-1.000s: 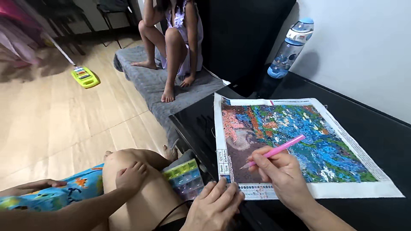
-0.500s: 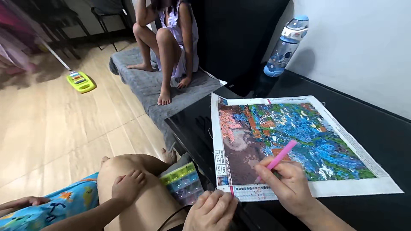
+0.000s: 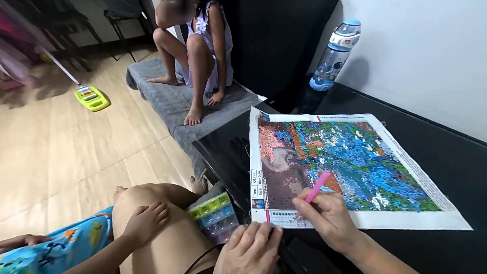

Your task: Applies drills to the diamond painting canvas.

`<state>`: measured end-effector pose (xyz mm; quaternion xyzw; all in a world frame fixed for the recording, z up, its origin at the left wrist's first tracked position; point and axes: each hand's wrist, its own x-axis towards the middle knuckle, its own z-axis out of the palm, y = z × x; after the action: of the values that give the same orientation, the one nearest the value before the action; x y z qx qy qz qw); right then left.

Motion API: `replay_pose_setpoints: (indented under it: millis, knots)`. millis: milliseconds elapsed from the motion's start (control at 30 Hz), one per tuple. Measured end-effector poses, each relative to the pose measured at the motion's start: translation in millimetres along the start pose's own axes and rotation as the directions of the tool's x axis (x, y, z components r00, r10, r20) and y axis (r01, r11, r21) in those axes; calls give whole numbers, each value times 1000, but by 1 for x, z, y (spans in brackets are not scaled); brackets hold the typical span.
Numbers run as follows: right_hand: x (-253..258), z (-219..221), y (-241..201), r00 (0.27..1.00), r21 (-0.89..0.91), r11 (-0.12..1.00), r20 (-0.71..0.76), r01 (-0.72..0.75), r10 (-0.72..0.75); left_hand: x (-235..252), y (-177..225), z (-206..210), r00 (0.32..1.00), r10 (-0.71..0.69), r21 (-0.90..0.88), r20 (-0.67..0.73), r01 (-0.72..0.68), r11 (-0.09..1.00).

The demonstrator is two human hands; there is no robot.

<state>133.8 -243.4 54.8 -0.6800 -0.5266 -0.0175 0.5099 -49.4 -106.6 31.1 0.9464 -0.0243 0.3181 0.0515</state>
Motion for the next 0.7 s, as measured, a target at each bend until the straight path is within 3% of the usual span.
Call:
replay_pose_setpoints:
  millis: [167,700]
  knots:
    - [0,-2,4,1000,-27,1000,3,-2,3,3,9,7,998,56,-24,26,-56,998]
    - [-1,0,4,1000,-47,999,12,24,-24,0,8,9,999,46,-52,17,-45,998]
